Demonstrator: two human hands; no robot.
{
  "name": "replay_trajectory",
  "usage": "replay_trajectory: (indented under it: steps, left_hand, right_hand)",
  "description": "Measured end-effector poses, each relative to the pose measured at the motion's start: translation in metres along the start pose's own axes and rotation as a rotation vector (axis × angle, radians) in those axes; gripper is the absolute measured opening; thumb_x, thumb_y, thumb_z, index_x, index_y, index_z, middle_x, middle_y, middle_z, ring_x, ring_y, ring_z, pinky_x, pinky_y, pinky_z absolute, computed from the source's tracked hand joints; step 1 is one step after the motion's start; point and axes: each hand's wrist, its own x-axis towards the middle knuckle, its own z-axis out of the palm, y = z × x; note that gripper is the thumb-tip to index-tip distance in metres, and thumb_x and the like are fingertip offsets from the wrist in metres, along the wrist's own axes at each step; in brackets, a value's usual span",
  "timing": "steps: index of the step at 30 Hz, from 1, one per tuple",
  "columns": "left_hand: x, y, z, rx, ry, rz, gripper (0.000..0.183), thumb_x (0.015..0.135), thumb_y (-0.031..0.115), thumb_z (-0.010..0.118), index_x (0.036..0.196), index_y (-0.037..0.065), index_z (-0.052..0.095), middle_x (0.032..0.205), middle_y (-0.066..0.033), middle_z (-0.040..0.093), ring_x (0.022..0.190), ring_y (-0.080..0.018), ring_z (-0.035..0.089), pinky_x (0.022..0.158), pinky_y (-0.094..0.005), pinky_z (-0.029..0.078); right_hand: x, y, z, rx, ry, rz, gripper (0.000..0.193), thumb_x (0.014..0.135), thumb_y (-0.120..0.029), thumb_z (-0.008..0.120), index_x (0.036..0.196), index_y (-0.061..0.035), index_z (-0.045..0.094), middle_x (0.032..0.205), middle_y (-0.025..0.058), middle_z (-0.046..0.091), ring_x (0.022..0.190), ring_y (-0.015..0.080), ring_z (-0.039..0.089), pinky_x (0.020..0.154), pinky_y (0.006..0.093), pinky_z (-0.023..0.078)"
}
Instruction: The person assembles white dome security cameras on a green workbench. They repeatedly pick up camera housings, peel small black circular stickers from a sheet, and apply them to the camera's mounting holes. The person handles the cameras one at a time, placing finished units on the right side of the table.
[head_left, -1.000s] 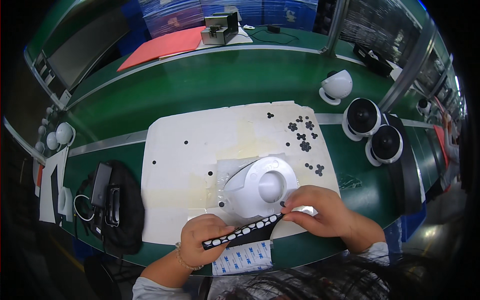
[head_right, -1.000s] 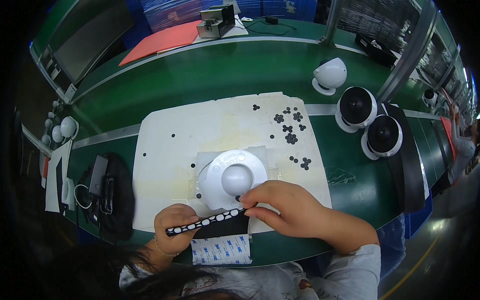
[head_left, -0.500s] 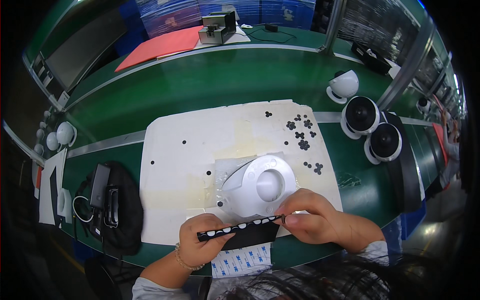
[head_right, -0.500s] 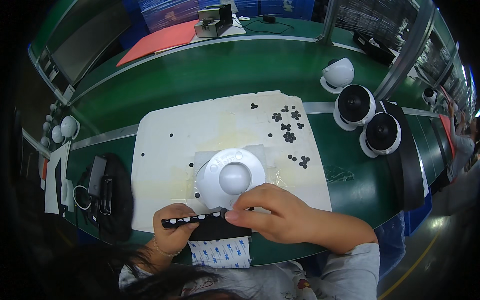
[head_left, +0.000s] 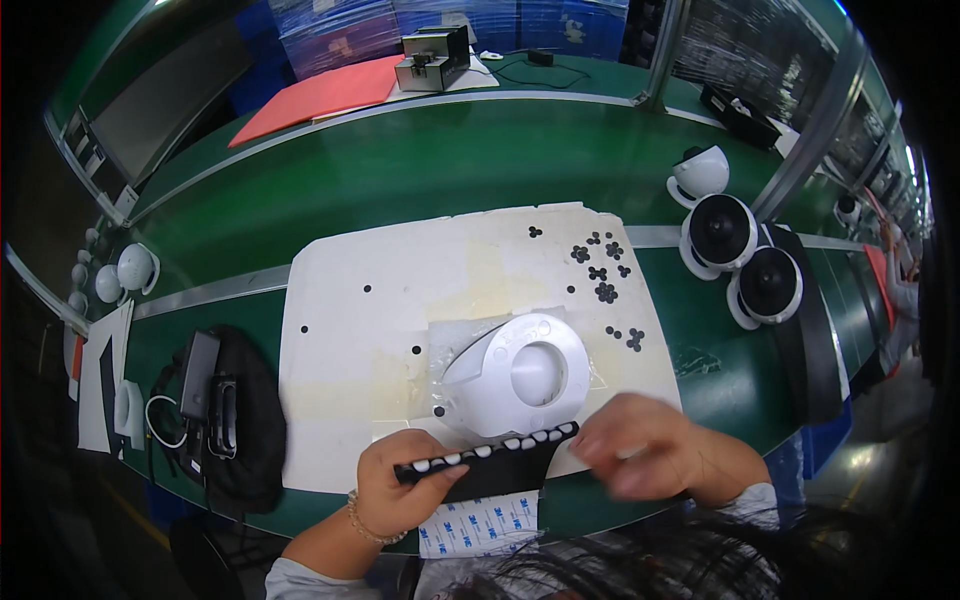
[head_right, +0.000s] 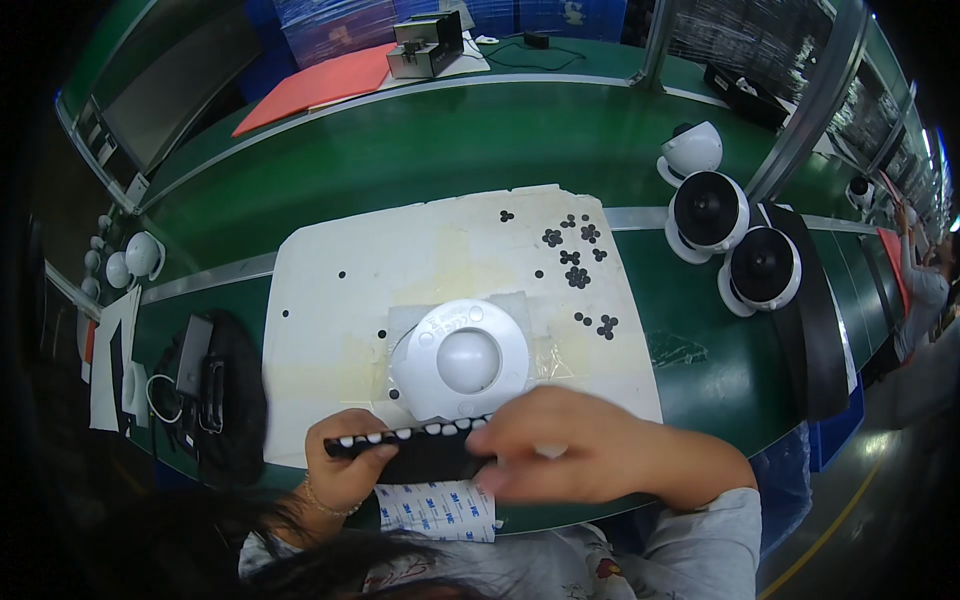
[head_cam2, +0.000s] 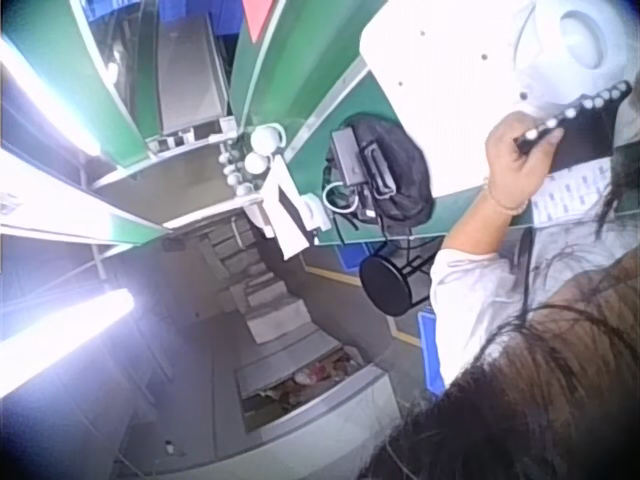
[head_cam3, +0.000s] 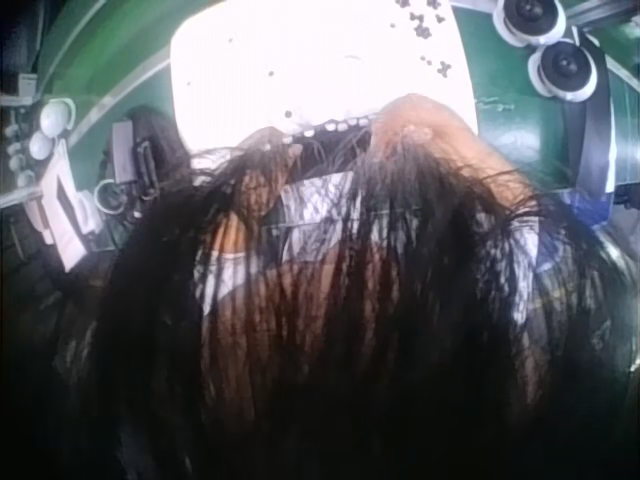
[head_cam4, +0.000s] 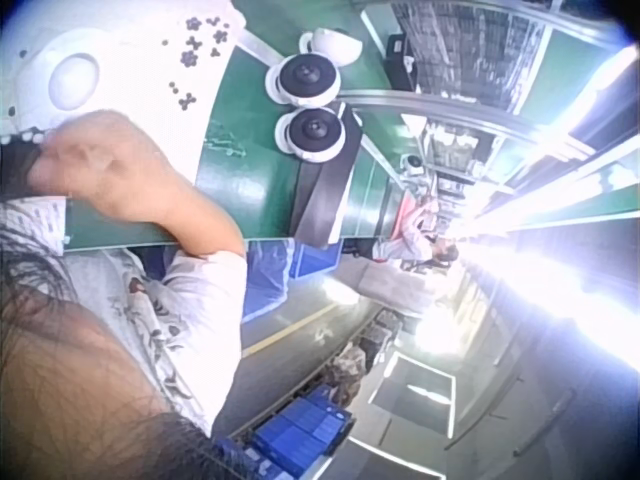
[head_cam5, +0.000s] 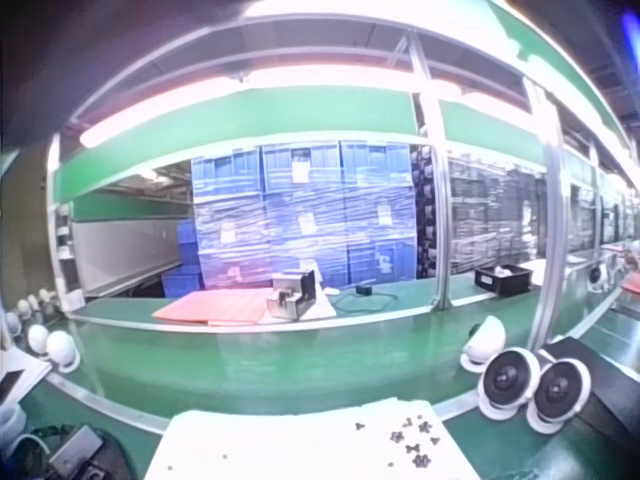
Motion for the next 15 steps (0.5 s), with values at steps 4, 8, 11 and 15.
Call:
replay_trajectory:
  steps: [4,8,11,15]
  left_hand:
    - [0.015,0.002,0.012,0.186,-0.112,0.453,0.024,0.057,0.0,0.067,0.08,0.001,0.063,0.101,-0.0154,0.059,0.062,-0.02,0.059,0.054,-0.0288,0.046]
    - [0.014,-0.001,0.002,0.405,-0.256,0.51,0.033,0.052,-0.001,0.066,0.085,0.0,0.061,0.119,-0.0184,0.051,0.069,-0.0225,0.062,0.056,-0.0309,0.048]
    - [0.012,0.001,0.001,0.446,-0.26,0.509,0.036,0.052,0.0,0.067,0.087,0.0,0.061,0.12,-0.0161,0.051,0.066,-0.0227,0.061,0.055,-0.0308,0.048]
    - [0.012,0.001,0.007,0.454,-0.161,0.484,0.023,0.061,0.005,0.067,0.084,0.006,0.063,0.115,-0.0062,0.056,0.062,-0.0146,0.058,0.055,-0.0247,0.045]
  right_hand:
    - [0.002,0.029,0.001,0.076,0.365,0.197,0.056,0.075,0.009,0.053,0.125,-0.0035,0.031,0.109,0.0138,0.044,0.078,0.0165,0.056,0.065,0.0266,0.043]
    - [0.014,0.05,0.002,0.246,0.351,0.449,0.057,0.078,0.009,0.05,0.128,-0.0037,0.026,0.118,0.0142,0.038,0.083,0.0114,0.054,0.069,0.0237,0.042]
    - [0.011,0.052,0.001,0.31,0.294,0.461,0.063,0.078,0.011,0.052,0.13,-0.0061,0.022,0.118,0.0147,0.037,0.084,0.014,0.054,0.072,0.0261,0.044]
    - [0.008,0.057,0.001,0.303,0.252,0.423,0.064,0.077,0.012,0.051,0.13,-0.0072,0.02,0.117,0.0148,0.037,0.083,0.0158,0.055,0.072,0.0268,0.045]
